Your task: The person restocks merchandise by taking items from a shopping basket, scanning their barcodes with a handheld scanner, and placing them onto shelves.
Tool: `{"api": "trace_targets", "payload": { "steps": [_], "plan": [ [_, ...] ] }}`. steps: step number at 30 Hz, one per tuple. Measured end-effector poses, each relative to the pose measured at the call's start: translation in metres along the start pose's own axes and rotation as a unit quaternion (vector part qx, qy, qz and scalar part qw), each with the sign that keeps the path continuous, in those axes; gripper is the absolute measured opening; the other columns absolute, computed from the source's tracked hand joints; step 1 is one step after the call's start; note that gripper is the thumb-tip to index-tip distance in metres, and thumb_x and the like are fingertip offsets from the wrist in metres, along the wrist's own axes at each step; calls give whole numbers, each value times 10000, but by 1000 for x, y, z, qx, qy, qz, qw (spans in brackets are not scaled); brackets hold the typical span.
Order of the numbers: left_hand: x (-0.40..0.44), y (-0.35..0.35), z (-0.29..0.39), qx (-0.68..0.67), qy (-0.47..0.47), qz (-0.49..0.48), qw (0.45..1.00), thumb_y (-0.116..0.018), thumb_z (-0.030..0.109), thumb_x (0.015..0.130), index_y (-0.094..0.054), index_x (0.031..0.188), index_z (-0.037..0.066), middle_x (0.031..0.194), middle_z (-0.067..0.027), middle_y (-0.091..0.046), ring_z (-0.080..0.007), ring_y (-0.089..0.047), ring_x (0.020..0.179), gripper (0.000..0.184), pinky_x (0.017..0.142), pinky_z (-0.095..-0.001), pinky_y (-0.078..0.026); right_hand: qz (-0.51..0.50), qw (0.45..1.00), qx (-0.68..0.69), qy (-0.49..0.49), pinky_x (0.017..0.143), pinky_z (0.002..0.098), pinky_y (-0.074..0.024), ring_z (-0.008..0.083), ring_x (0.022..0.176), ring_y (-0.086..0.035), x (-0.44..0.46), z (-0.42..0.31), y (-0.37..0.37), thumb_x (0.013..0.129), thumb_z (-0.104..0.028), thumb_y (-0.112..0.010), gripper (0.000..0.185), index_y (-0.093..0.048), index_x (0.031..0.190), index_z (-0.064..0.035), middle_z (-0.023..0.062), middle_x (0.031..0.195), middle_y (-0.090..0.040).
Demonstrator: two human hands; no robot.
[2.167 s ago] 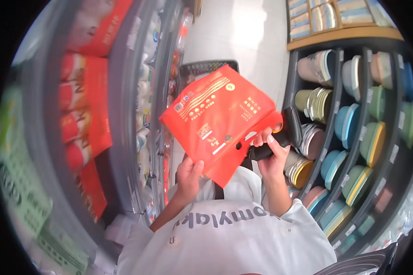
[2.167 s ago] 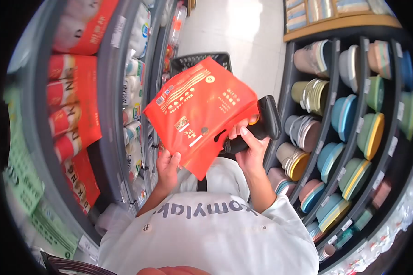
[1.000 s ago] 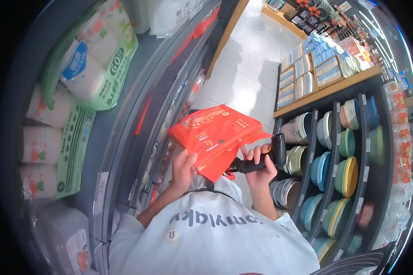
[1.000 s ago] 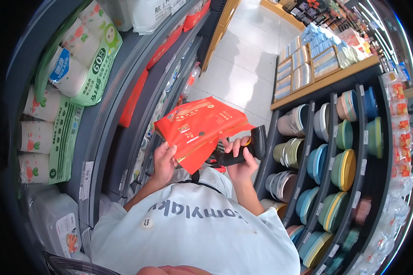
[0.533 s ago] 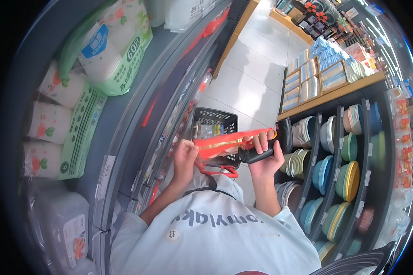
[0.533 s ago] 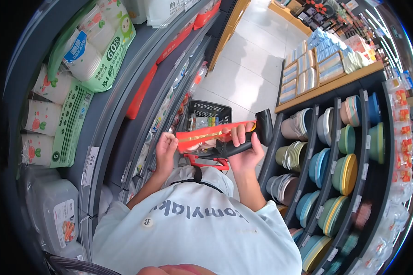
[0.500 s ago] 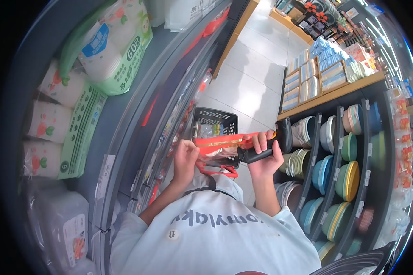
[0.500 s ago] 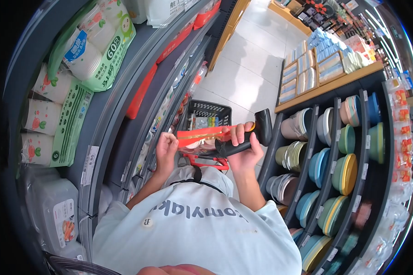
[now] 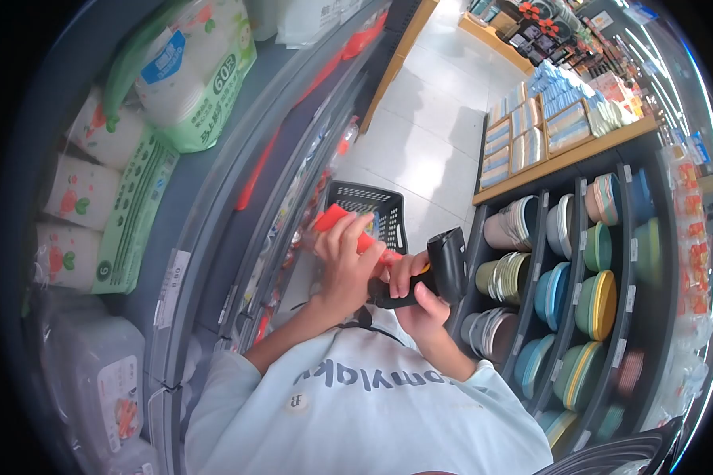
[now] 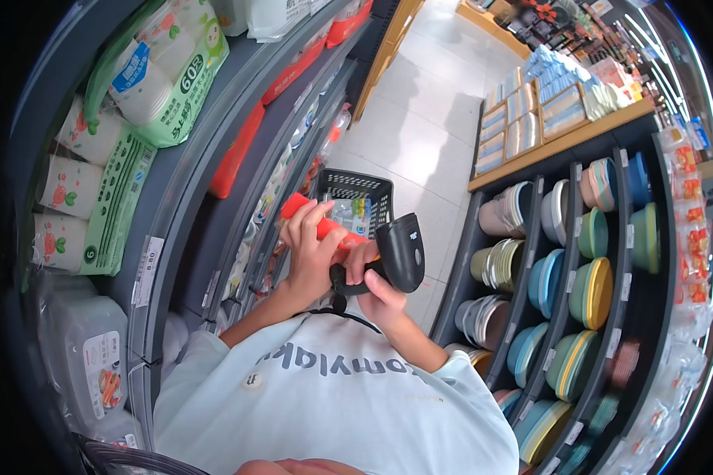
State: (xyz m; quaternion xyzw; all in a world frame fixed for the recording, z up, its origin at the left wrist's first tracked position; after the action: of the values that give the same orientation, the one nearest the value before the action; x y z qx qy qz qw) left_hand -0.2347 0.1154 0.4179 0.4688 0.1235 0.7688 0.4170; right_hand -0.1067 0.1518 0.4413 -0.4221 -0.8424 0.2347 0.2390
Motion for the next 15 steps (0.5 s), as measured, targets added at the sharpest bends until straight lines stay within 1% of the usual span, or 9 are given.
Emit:
{"api": "trace_targets", "payload": {
  "steps": [3, 5, 7, 8, 9, 11, 12, 13, 15],
  "plan": [
    [3, -16, -15, 15, -75, 41, 996, -791, 194, 765, -593, 893, 105, 1396, -175, -477, -387, -396, 1327, 253, 1025, -517, -305, 18, 1000, -19, -10, 804, 359, -389, 202, 763, -484, -5, -1, -3, 859, -229, -693, 308, -484, 1012, -63, 75, 758, -506],
    [10, -25, -26, 29, -88, 61, 994, -810, 281, 790, -558, 948, 89, 1395, -194, -461, -392, -389, 1333, 354, 1037, -534, -311, 9, 998, -40, -37, 849, 376, -449, 221, 836, -555, -11, 2, -4, 876, -246, -697, 316, -532, 1042, -34, 80, 811, -560],
    [19, -24, -41, -61, -9, 120, 991, -826, 343, 798, -516, 1073, 65, 1427, -218, -406, -385, -384, 1339, 499, 1071, -561, -304, -44, 984, -151, -78, 886, 389, -479, 238, 942, -607, -23, 0, -9, 904, -224, -699, 341, -557, 1135, -18, 86, 889, -618],
    [22, -26, -51, -57, -1, 152, 987, -693, 590, 862, -481, 1233, 26, 1368, -237, -453, -409, -430, 1317, 708, 1122, -600, -273, -59, 973, -159, -157, 903, 377, -498, 223, 1005, -627, -31, -1, -9, 911, -164, -714, 379, -554, 1218, -10, 83, 958, -650],
    [28, -27, -53, -57, -2, 151, 987, -693, 590, 862, -481, 1233, 26, 1368, -237, -453, -409, -430, 1317, 708, 1122, -600, -273, -75, 961, -161, -212, 907, 348, -508, 178, 1009, -632, -38, -6, -12, 868, -101, -766, 433, -553, 1233, -7, 84, 1016, -668],
    [35, -23, -64, -290, 119, 246, 917, -599, 684, 882, -413, 1389, 9, 1387, -249, -445, -377, -399, 1360, 864, 1138, -544, -300, -153, 926, -233, -255, 911, 340, -511, 147, 1015, -633, -54, -17, -12, 841, -81, -798, 510, -540, 1275, -3, 82, 1059, -680],
    [37, -24, -73, -451, 141, 85, 877, -414, 739, 938, -322, 1503, 40, 1457, -221, -422, -320, -363, 1410, 904, 1165, -502, -299, -153, 926, -233, -255, 911, 340, -511, 147, 1015, -633, -64, -25, -1, 841, -81, -798, 510, -540, 1275, -3, 82, 1059, -680],
    [40, -29, -96, -451, 141, 86, 877, -414, 739, 938, -322, 1503, 40, 1457, -221, -422, -320, -363, 1410, 904, 1165, -502, -299, -201, 908, -260, -261, 908, 337, -515, 143, 996, -637, -75, -31, 14, 833, -63, -800, 530, -535, 1288, -8, 80, 1067, -686],
    [47, -47, -149, -580, 221, 208, 757, -277, 735, 968, -249, 1562, 93, 1558, -156, -365, -287, -329, 1456, 875, 1190, -509, -280, -248, 886, -285, -267, 904, 335, -519, 139, 977, -641, -80, -44, 24, 825, -45, -803, 551, -531, 1302, -13, 77, 1076, -692]
  ]
}}
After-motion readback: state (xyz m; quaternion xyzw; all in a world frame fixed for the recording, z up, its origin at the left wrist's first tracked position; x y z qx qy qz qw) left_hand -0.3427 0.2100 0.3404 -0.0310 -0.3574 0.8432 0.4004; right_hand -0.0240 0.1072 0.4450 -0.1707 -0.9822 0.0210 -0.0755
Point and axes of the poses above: each hand's wrist, its own x-axis towards the middle knuckle, its own y-axis out of the back of the hand, z = x × y, the point moved 3 cm from there along x, towards the middle knuckle
